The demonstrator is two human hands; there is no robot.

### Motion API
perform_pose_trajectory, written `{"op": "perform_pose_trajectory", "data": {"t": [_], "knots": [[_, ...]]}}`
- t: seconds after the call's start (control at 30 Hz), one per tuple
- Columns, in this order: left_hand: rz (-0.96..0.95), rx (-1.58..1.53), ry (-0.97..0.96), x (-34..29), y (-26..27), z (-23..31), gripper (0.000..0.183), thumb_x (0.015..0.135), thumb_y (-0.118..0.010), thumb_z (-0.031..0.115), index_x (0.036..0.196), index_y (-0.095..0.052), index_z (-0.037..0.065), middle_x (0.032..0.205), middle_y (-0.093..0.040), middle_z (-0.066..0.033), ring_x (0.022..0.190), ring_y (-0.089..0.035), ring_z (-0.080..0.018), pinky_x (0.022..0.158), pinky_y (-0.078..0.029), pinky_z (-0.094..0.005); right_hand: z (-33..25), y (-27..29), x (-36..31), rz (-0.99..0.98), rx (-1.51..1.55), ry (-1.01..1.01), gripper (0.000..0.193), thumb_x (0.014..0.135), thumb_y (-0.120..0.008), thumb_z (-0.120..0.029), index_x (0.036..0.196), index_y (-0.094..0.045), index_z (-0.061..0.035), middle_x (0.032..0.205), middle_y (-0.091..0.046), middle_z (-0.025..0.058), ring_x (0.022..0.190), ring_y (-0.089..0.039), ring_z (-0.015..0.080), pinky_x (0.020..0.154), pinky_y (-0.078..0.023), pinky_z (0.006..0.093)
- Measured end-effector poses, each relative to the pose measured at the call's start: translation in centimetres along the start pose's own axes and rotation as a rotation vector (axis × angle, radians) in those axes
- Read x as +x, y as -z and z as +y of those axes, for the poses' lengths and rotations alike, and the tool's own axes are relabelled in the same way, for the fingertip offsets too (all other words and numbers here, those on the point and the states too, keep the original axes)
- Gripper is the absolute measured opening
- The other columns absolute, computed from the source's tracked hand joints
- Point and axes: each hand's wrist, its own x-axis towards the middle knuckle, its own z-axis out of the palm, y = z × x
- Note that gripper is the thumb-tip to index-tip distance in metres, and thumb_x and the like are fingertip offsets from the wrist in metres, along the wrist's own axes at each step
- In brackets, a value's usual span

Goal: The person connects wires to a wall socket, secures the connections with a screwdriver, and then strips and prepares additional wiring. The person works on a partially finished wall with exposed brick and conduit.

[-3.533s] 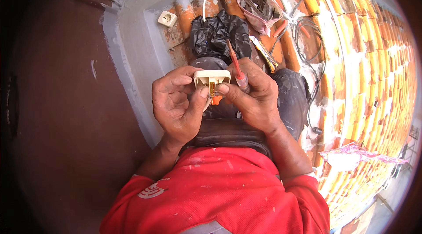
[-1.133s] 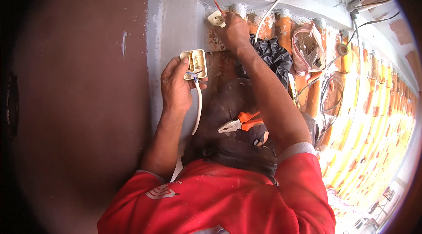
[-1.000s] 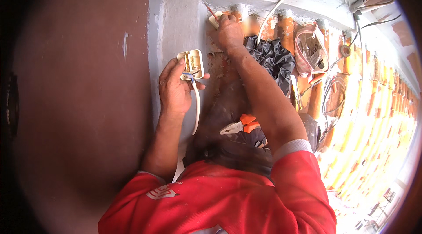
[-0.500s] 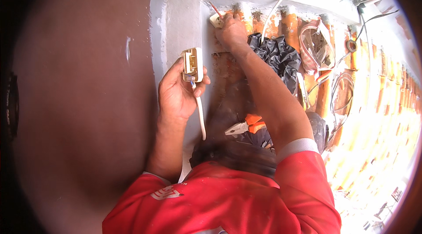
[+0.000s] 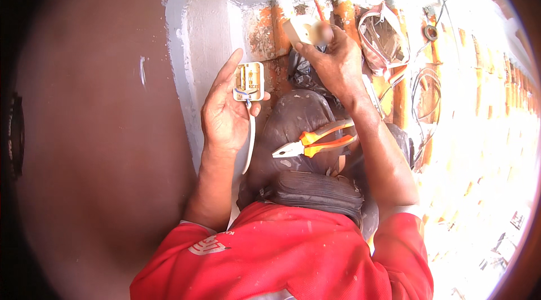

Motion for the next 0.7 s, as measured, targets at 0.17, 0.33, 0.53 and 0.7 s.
{"op": "perform_pose_trajectory", "data": {"t": [0.17,0.33,0.53,0.7], "knots": [[0.003,0.246,-0.058,-1.1,-3.0,-0.9,0.081,0.097,-0.065,-0.005,0.173,-0.037,0.003,0.121,-0.070,-0.0124,0.088,-0.074,-0.0194,0.065,-0.055,-0.0266,1.9,4.7,-4.4,0.117,0.188,-0.050,0.059,0.094,-0.090,-0.015,0.141,-0.065,0.0098,0.123,-0.079,0.0140,0.108,-0.074,0.0172,0.098,-0.059,0.0327],[-0.043,0.420,-0.194,-1.8,-3.1,-1.9,0.083,0.095,-0.063,-0.015,0.171,-0.040,0.003,0.117,-0.069,-0.0074,0.083,-0.068,-0.0097,0.076,-0.061,-0.0245,-0.7,6.4,-9.1,0.170,0.114,-0.072,0.060,0.096,-0.089,-0.011,0.146,-0.062,0.0095,0.132,-0.075,0.0161,0.115,-0.073,0.0185,0.100,-0.060,0.0329],[-0.085,0.456,-0.286,-2.6,-3.8,-2.9,0.080,0.098,-0.061,-0.017,0.172,-0.035,0.000,0.138,-0.065,-0.0121,0.111,-0.070,-0.0139,0.090,-0.065,-0.0305,-4.1,6.5,-12.8,0.163,0.234,-0.114,0.060,0.096,-0.086,-0.002,0.149,-0.059,0.0102,0.139,-0.071,0.0183,0.124,-0.071,0.0214,0.105,-0.058,0.0344],[-0.173,0.321,-0.213,-3.3,-5.3,-2.9,0.085,0.101,-0.058,-0.015,0.176,-0.023,0.002,0.147,-0.060,-0.0148,0.122,-0.069,-0.0191,0.096,-0.064,-0.0334,-5.2,5.8,-14.2,0.206,0.267,-0.029,0.065,0.092,-0.089,0.002,0.148,-0.058,0.0100,0.140,-0.069,0.0182,0.129,-0.068,0.0228,0.111,-0.056,0.0374]]}}
